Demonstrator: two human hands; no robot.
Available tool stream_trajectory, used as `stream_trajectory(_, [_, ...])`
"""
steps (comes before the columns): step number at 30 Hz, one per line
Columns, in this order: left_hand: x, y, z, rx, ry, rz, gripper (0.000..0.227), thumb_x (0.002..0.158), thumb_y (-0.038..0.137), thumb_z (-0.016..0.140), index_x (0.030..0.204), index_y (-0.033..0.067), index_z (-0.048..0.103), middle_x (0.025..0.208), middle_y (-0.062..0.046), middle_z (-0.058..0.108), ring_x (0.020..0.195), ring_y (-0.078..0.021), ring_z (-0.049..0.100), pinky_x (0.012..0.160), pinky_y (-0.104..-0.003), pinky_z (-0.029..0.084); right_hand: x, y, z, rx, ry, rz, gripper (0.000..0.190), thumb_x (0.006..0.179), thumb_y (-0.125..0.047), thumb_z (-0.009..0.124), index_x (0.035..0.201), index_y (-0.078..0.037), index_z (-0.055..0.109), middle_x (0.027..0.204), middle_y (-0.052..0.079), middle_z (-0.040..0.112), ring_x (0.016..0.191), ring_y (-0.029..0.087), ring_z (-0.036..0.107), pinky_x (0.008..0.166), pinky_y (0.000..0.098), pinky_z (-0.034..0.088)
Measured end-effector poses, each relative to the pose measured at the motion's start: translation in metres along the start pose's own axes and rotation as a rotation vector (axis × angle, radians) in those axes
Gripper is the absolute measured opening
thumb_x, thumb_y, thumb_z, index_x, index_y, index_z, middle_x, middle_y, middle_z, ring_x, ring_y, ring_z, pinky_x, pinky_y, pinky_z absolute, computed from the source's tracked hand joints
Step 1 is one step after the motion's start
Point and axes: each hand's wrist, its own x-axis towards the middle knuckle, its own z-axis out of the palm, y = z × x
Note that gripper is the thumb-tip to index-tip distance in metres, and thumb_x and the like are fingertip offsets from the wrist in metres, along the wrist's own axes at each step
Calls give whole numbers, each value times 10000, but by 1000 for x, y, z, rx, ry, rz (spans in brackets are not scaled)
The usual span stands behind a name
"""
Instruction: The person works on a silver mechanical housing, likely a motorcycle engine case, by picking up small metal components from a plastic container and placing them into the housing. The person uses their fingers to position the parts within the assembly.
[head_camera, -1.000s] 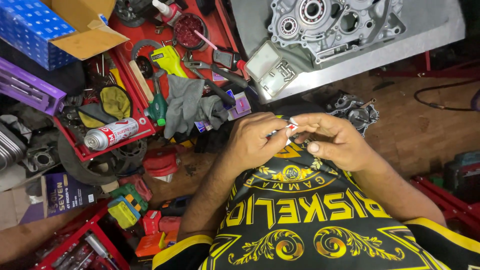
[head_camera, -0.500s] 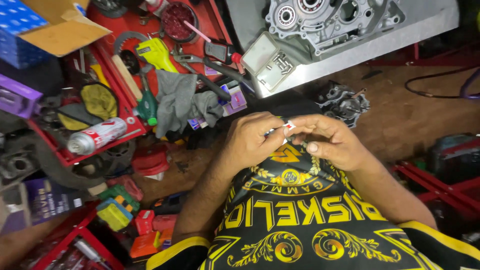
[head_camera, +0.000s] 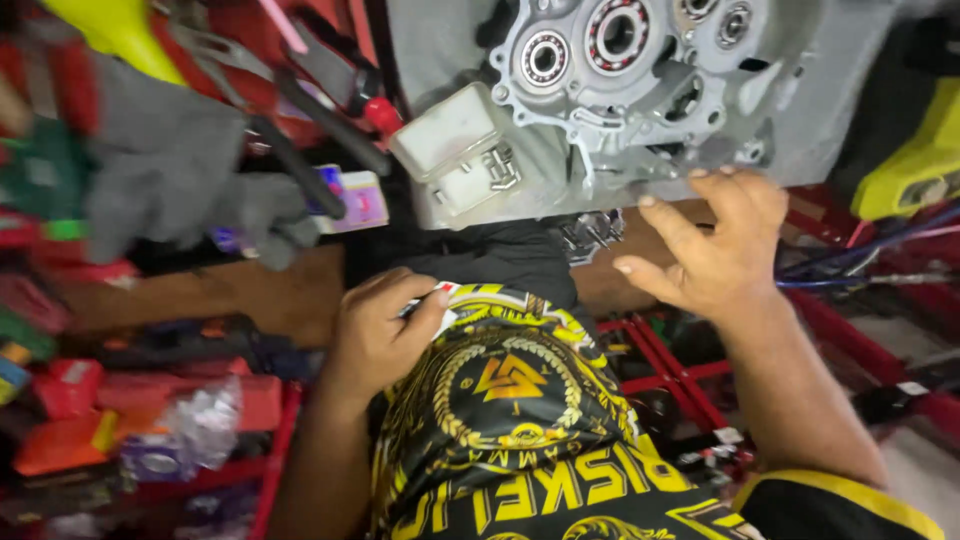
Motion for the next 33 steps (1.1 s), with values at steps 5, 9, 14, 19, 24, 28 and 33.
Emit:
stream_trajectory(5, [8, -28, 32, 18, -46, -131, 128, 962, 129, 635, 855, 63, 663, 750, -62, 642, 682, -244, 604, 665, -399, 447, 19, 31, 19, -52, -80, -148, 658, 943, -790, 588, 1091, -185, 801, 1143, 154, 562, 1108, 343, 469, 1009, 539, 422])
stream_trajectory(9, [21, -45, 39, -55, -50, -103, 105, 942, 85, 656, 841, 52, 651, 706, -71, 600, 637, -241, 560, 637, -401, 428, 25, 37, 29, -60, -64, -235, 658, 952, -836, 571, 1090, -243, 820, 1024, 116, 568, 1071, 323, 491, 1050, 509, 381])
stream_trajectory(14, [29, -58, 42, -62, -45, -56, 117, 938, 73, 670, 828, 59, 635, 690, -69, 580, 627, -242, 542, 634, -389, 425, 31, 40, 34, -45, -60, -283, 646, 1006, -828, 572, 1137, -247, 823, 1254, 103, 482, 1219, 294, 394, 1085, 516, 369])
stream_trajectory(19, [35, -68, 47, -78, -110, 9, 102, 921, 98, 658, 821, 81, 662, 695, -48, 620, 631, -233, 584, 632, -386, 445, 27, 68, 34, -66, 30, -363, 718, 1015, -831, 597, 1177, -167, 815, 1351, 140, 493, 1246, 319, 423, 1080, 521, 367])
stream_trajectory(24, [41, -73, 48, -114, -96, 29, 139, 908, 87, 662, 770, 71, 651, 668, -45, 611, 593, -215, 561, 601, -373, 434, 26, 68, 28, -112, 5, -352, 717, 1007, -832, 566, 1117, -175, 834, 1315, 136, 487, 1236, 312, 386, 1087, 525, 342])
stream_trajectory(28, [45, -73, 46, -93, -111, 56, 200, 912, 89, 652, 719, 80, 603, 625, -56, 551, 556, -232, 511, 576, -379, 403, 25, 75, 31, -118, 30, -362, 713, 1003, -810, 587, 1124, -153, 836, 1333, 143, 494, 1265, 317, 393, 1077, 541, 346])
stream_trajectory(33, [43, -77, 48, -63, -130, 53, 201, 909, 124, 657, 712, 98, 625, 625, -42, 569, 565, -218, 541, 577, -373, 411, 28, 84, 23, -267, -5, -291, 766, 996, -800, 474, 1123, -123, 809, 1186, 188, 459, 1116, 373, 413, 983, 612, 408])
